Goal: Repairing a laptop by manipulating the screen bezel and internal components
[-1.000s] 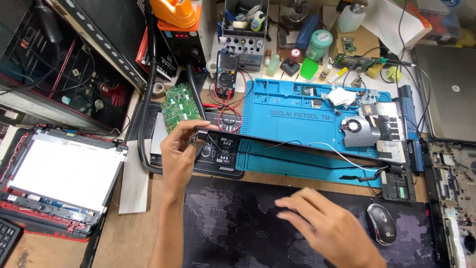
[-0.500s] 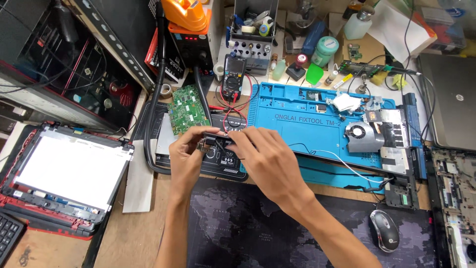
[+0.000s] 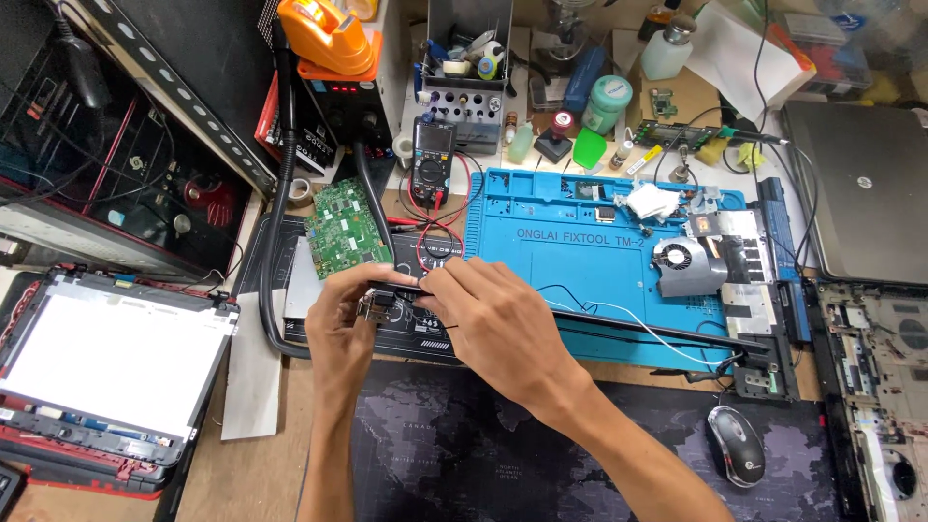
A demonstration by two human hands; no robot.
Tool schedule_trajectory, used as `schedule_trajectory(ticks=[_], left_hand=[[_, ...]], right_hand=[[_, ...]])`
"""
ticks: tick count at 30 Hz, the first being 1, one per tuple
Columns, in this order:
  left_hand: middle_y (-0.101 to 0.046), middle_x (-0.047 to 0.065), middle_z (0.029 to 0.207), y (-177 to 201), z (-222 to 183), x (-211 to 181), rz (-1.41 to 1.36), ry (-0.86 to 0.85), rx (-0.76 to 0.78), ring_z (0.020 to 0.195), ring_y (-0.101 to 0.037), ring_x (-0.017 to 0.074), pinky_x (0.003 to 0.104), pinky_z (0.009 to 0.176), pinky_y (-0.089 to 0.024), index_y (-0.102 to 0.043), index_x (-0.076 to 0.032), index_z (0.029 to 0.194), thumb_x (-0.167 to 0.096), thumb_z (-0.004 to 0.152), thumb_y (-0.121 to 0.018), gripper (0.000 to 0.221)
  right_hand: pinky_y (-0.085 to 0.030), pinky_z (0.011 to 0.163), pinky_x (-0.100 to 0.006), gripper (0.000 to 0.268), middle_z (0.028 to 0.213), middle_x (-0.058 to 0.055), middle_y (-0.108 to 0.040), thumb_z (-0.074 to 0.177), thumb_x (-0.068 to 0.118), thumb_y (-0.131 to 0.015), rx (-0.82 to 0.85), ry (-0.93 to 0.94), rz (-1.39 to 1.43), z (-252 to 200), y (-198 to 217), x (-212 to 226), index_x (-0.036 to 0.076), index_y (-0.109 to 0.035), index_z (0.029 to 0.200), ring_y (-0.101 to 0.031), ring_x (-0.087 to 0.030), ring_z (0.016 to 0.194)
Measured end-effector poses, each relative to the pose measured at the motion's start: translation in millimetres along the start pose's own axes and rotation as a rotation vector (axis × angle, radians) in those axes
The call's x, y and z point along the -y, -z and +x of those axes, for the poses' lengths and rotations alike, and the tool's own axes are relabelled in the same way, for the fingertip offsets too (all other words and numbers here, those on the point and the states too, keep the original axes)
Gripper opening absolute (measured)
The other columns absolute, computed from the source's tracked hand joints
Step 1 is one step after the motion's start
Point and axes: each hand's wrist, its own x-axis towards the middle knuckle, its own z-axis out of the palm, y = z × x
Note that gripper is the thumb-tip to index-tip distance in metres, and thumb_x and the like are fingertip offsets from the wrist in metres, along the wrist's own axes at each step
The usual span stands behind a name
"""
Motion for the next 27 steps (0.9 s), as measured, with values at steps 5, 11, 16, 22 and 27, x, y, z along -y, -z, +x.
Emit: schedule_trajectory(ticks=[5,11,16,22,27], left_hand=[[-0.075,0.016,0.111,-4,2,-3,0.169,-0.203,-0.043,0.103,-0.073,0.0301,0.040,0.088,-0.062,-0.069,-0.002,0.111,0.016,0.085,-0.070,0.032],[-0.074,0.014,0.114,-4,8,-19,0.497,-0.341,-0.056,0.105,-0.072,0.0299,0.040,0.091,-0.061,-0.073,-0.002,0.111,0.002,0.090,-0.075,0.021],[-0.072,0.011,0.110,-4,7,-19,0.689,-0.390,-0.007,0.105,-0.070,0.0307,0.042,0.096,-0.059,-0.070,-0.003,0.115,-0.006,0.096,-0.071,0.020],[-0.068,0.017,0.118,-12,3,-22,0.795,-0.371,0.044,0.120,-0.066,0.0330,0.047,0.112,-0.050,-0.062,0.004,0.117,0.020,0.097,-0.055,0.026],[-0.069,0.015,0.113,-17,3,-22,0.745,-0.395,-0.031,0.117,-0.067,0.0330,0.048,0.111,-0.051,-0.064,0.004,0.112,0.017,0.102,-0.050,0.021]], right_hand=[[-0.056,0.079,-0.035,0.006,0.078,-0.002,-0.053,0.100,0.016,-0.064,-0.015,-0.020,0.024,3,-2,-7,0.012,-0.061,0.097,-0.065,-0.024,0.079],[-0.056,0.080,-0.035,0.009,0.079,-0.003,-0.054,0.100,0.019,-0.065,-0.018,-0.038,0.033,5,-4,-14,0.013,-0.059,0.098,-0.065,-0.024,0.080],[-0.055,0.080,-0.035,0.009,0.080,-0.002,-0.053,0.101,0.020,-0.064,-0.009,-0.053,0.021,6,-5,-16,0.014,-0.058,0.099,-0.064,-0.024,0.080],[-0.045,0.067,-0.037,0.014,0.088,-0.004,-0.059,0.101,0.018,-0.069,0.038,-0.049,0.020,6,-3,-13,0.010,-0.058,0.099,-0.057,-0.024,0.078],[-0.045,0.067,-0.036,0.014,0.088,-0.004,-0.059,0.103,0.020,-0.067,0.018,-0.038,0.021,5,-4,-15,0.010,-0.058,0.098,-0.057,-0.023,0.077]])
